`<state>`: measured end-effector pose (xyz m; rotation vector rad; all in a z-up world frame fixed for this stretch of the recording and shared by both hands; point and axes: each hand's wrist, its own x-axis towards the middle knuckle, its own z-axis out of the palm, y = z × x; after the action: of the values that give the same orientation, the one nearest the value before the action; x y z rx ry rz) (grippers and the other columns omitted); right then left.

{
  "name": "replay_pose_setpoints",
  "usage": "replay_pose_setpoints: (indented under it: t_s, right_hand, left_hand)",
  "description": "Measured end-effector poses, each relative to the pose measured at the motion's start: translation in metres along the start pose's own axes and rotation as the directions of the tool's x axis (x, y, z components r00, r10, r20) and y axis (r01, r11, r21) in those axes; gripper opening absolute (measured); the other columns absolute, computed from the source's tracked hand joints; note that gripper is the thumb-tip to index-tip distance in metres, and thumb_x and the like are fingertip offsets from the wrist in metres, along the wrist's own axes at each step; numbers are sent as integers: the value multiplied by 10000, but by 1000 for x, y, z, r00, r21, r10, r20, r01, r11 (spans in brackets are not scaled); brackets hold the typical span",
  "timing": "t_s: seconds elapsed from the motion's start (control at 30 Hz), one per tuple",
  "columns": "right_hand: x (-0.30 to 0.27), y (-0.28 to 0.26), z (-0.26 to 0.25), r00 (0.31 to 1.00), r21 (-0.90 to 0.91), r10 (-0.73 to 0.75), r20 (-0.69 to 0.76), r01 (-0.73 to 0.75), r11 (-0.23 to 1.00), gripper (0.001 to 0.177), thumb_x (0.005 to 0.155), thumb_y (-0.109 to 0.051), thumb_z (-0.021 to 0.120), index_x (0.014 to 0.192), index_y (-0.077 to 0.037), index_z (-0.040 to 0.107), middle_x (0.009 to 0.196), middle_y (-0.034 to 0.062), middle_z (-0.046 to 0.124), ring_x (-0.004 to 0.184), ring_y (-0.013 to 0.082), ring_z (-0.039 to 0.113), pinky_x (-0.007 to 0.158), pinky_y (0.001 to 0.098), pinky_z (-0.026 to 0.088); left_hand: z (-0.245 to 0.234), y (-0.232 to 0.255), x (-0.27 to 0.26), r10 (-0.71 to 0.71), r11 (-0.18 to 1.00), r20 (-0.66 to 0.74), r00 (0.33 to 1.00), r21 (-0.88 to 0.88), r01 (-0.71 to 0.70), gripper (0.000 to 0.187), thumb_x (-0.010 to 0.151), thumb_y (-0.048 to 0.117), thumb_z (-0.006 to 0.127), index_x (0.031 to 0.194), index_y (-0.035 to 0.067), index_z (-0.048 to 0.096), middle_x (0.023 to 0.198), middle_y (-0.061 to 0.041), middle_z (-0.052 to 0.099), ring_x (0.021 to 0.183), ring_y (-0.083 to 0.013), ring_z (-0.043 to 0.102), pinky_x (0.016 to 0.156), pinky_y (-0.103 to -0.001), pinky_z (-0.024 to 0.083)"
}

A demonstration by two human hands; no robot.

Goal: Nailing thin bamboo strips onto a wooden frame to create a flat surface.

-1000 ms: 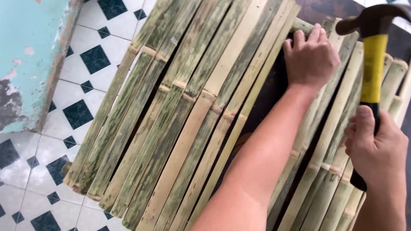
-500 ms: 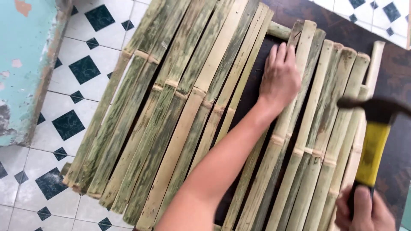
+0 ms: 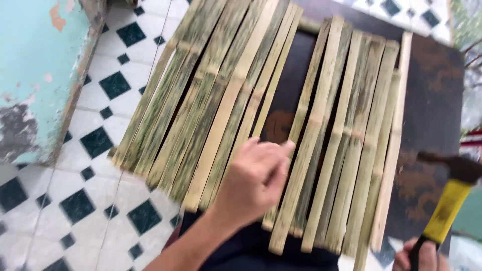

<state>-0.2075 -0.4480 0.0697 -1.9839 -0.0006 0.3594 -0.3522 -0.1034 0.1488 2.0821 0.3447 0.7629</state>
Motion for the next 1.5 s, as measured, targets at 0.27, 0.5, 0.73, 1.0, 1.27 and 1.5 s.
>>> replay_pose_setpoints:
  t_s: [0.27, 0.5, 0.73, 1.0, 1.27, 1.5]
  right_hand:
    - [-100, -81, 40, 988, -20, -108, 109, 111, 994, 286, 1095, -240, 280, 971, 10, 346, 623, 98, 253, 406, 132, 200, 361, 258, 151]
    - [-121, -30, 37, 976, 30, -71, 206, 66, 997, 235, 962, -254, 388, 896, -41, 460, 490, 79, 317, 324, 102, 210, 280, 228, 112]
    - [-144, 2, 61, 963, -224, 119, 243, -64, 973, 292, 915, -179, 458, 842, 64, 603, 512, 148, 430, 399, 152, 324, 345, 235, 223]
    - [-161, -15, 79, 953, -304, 212, 214, -141, 942, 351, 926, -209, 444, 803, 77, 605, 477, 137, 389, 378, 175, 323, 347, 257, 223]
    - [-181, -30, 76, 978, -216, -107, 180, 146, 965, 378, 929, -290, 401, 803, 43, 527, 528, 119, 368, 435, 152, 322, 360, 232, 214]
    - [-153, -4, 66, 946, -622, 70, 316, 152, 768, 297, 889, -276, 429, 851, -73, 643, 586, 95, 647, 537, 161, 629, 512, 246, 472]
  left_hand:
    - [-11, -20, -73, 246, 904, -62, 967, 376, -205, 320, 879, -23, 503, 1193, 33, 516, 1238, -125, 510, 1116, -282, 507, 922, -427, 428]
    - [6, -50, -87, 124, 845, -114, 986, 532, -44, 338, 909, 109, 468, 1242, 62, 484, 1307, -128, 442, 1215, -299, 421, 947, -495, 361]
    - [8, -96, -111, -229, 750, -91, 969, 618, 235, 489, 952, 341, 288, 1380, 108, 251, 1457, -113, 129, 1346, -306, 104, 1098, -523, 59]
    - [4, -90, -106, -190, 733, -12, 982, 664, 150, 428, 919, 261, 374, 1319, 110, 389, 1421, -76, 249, 1327, -321, 127, 1047, -599, 80]
    - [3, -94, -110, -106, 780, -83, 991, 611, 134, 400, 885, 189, 441, 1270, 84, 462, 1346, -35, 414, 1310, -309, 211, 1060, -572, 96]
    - [2, -91, -110, -117, 776, -67, 991, 616, 133, 414, 865, 172, 442, 1269, 84, 464, 1343, -39, 417, 1312, -314, 194, 1058, -567, 80]
